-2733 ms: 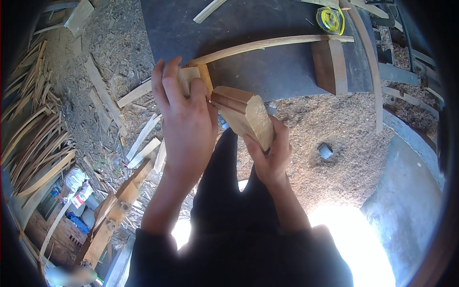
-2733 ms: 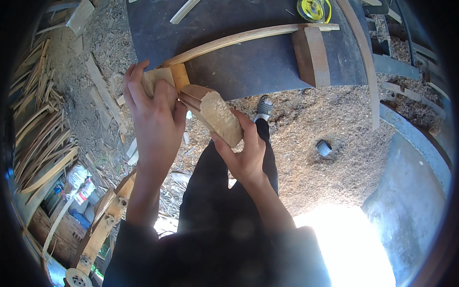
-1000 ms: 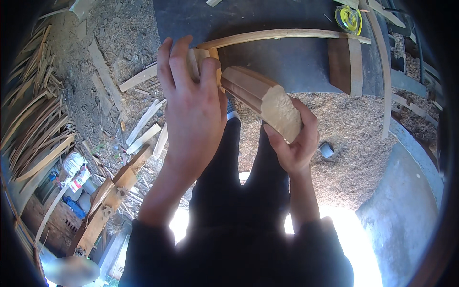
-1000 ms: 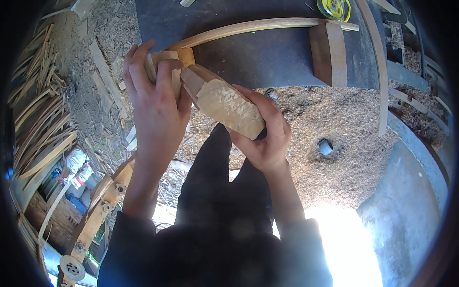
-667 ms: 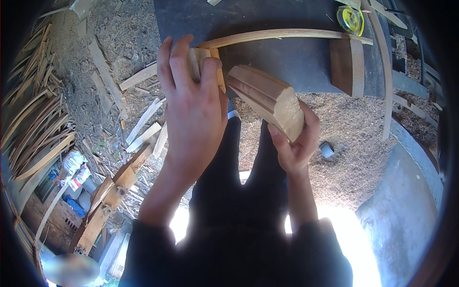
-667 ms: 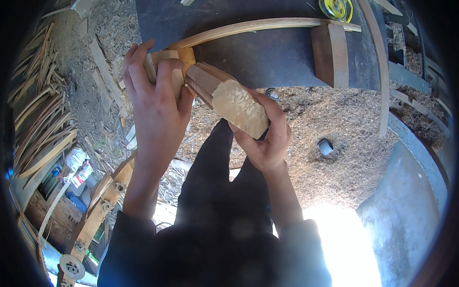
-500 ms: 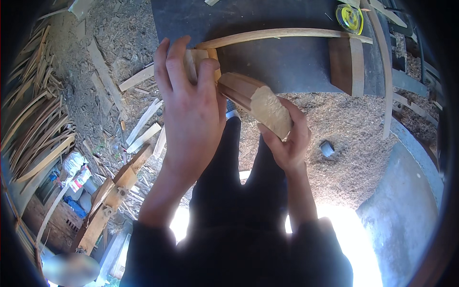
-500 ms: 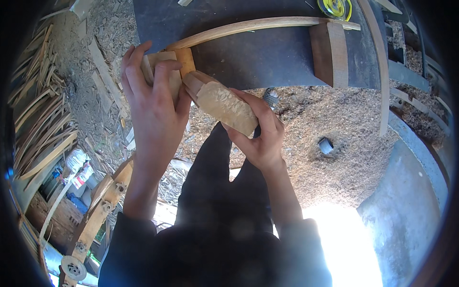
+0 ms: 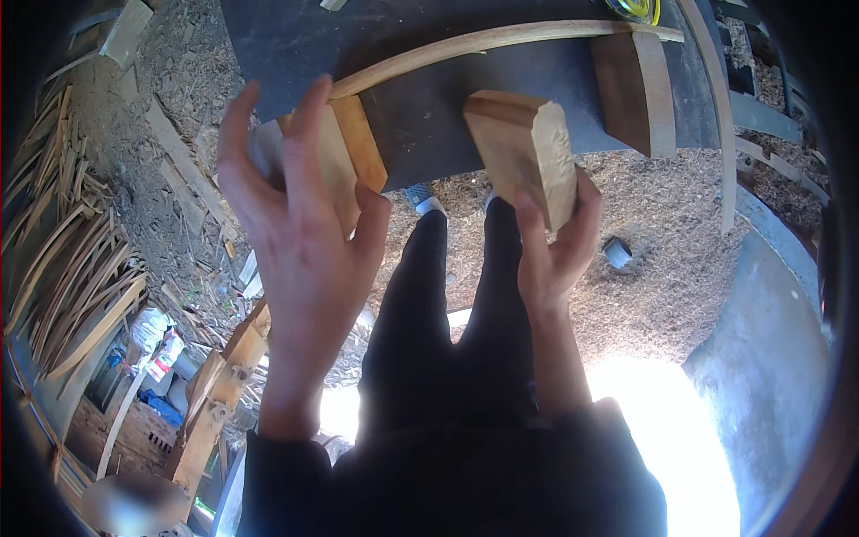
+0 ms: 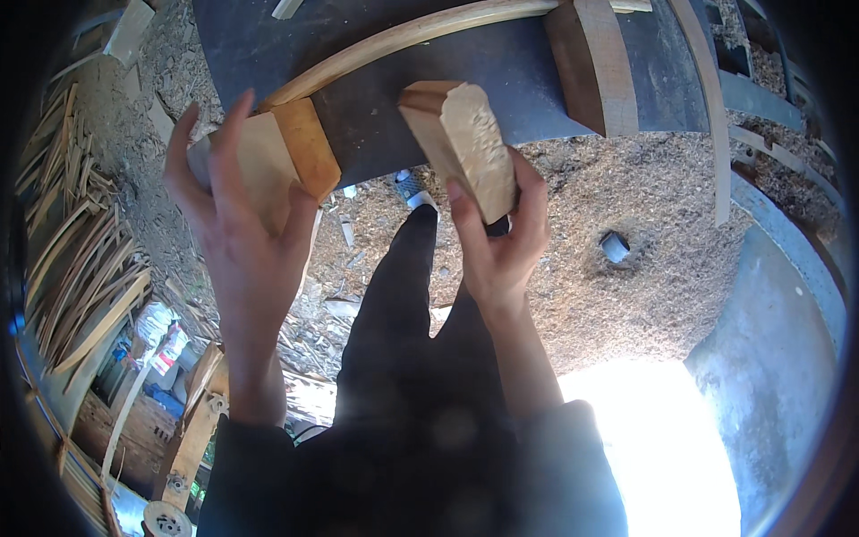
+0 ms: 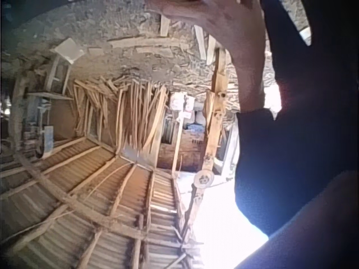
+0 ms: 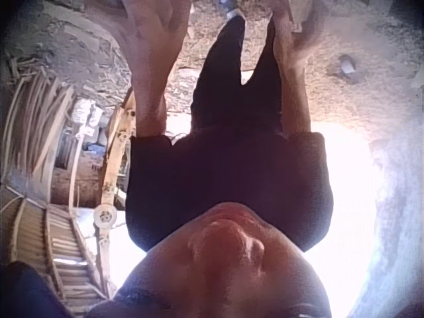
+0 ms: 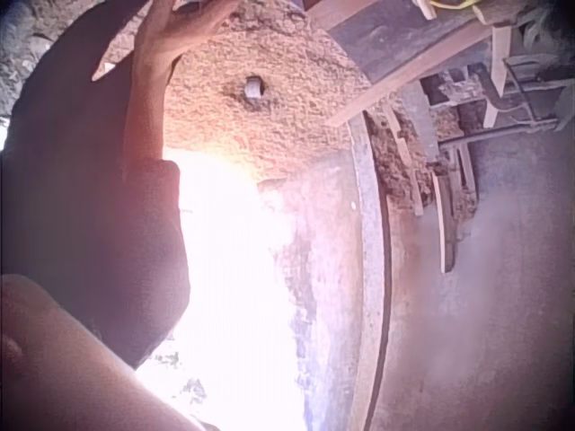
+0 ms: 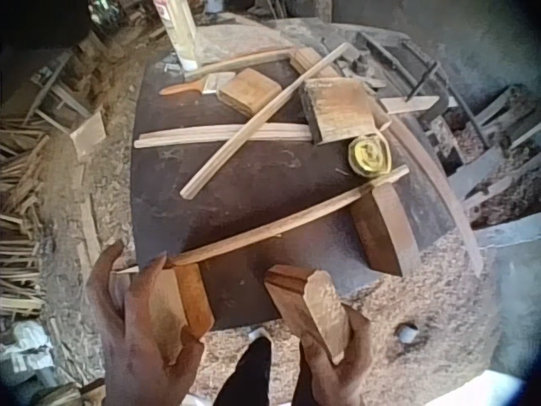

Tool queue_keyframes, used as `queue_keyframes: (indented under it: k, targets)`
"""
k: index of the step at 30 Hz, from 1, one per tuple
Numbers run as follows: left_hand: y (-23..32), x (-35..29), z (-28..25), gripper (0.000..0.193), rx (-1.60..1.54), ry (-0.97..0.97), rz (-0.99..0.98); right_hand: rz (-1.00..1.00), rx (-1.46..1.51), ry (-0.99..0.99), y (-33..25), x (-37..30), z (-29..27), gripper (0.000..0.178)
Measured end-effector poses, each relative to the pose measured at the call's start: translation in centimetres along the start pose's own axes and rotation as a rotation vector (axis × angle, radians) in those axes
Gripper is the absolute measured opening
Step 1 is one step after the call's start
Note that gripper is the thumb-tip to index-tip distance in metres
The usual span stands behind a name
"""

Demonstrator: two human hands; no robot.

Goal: The recorder fits together small wooden blocks and strips to assemble a structure.

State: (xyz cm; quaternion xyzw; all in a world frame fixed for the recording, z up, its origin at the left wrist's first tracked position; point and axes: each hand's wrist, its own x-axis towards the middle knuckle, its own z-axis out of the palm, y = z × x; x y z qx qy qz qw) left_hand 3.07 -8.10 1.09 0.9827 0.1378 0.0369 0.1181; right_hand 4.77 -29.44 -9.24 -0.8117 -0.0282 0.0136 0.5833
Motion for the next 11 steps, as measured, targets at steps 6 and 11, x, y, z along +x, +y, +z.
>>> queue_keyframes:
  k: [6,11]
  targets:
    - [-0.4,0.0,-0.5,0.088,-0.237,0.130,-0.052,-0.205,-0.273,0.042,0.0,3.8,-0.2,0.049]
    - [-0.9,-1.1,-0.8,0.098,-0.829,0.009,-0.429,-0.387,-0.319,0.013,0.9,6.6,0.2,0.050]
